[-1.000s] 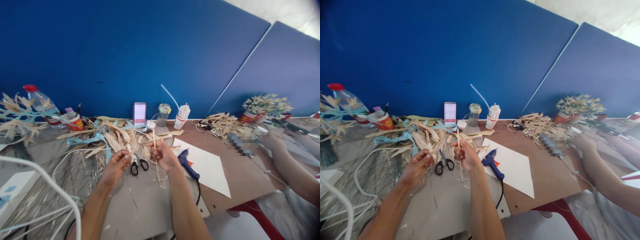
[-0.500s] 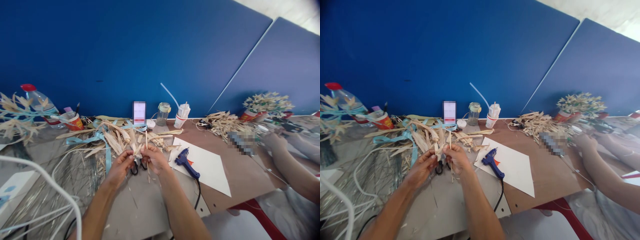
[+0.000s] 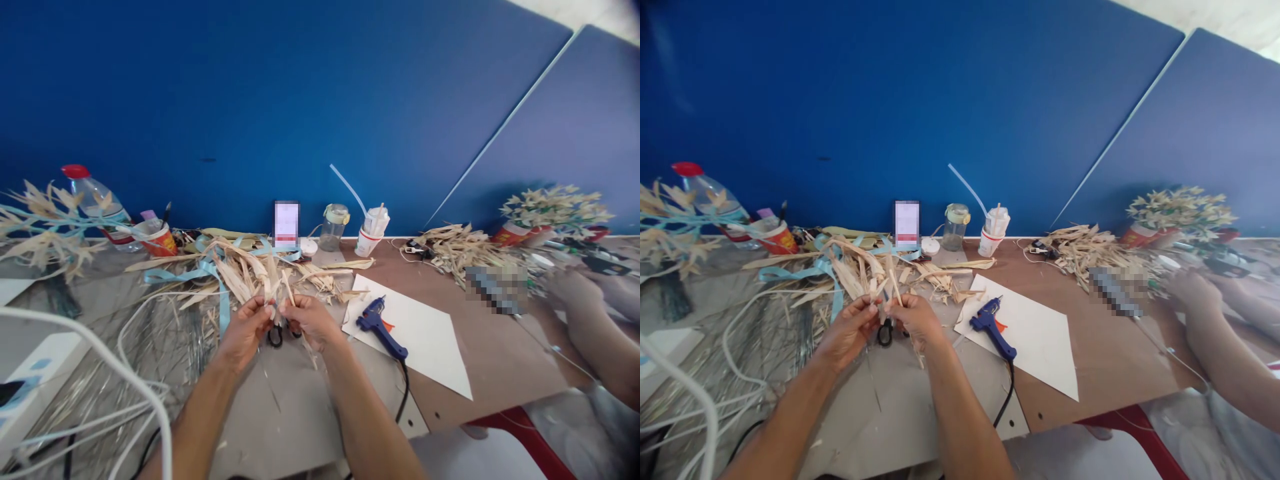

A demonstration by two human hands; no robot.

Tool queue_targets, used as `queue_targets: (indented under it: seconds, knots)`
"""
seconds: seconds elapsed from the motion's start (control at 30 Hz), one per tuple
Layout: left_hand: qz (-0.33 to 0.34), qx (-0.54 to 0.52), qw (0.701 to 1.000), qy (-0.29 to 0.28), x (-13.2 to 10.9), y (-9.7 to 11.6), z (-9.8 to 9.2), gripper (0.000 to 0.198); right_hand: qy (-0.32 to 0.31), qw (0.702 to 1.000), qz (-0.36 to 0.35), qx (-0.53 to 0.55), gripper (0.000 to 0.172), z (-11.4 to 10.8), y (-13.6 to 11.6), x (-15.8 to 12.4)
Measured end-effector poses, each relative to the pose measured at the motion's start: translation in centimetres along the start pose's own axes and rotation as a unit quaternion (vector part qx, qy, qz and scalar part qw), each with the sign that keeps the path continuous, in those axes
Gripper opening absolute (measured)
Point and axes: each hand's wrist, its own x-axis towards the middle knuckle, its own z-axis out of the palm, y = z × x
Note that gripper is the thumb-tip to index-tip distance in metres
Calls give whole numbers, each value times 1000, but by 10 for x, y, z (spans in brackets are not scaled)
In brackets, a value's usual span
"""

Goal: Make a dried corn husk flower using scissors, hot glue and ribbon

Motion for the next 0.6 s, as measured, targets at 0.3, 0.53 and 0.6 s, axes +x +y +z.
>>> queue_targets:
  seconds: [0.3,0.53,0.6]
  knots:
    - [-17,34,999,-31,-1,-3,0,24,-18,999,0,-43,32,1,6,1]
    - [-36,38,997,-51,1,-6,-6,21,-24,999,9,-32,31,0,6,0]
    - [-44,36,997,-51,1,-5,-6,22,-24,999,9,-29,32,0,5,0]
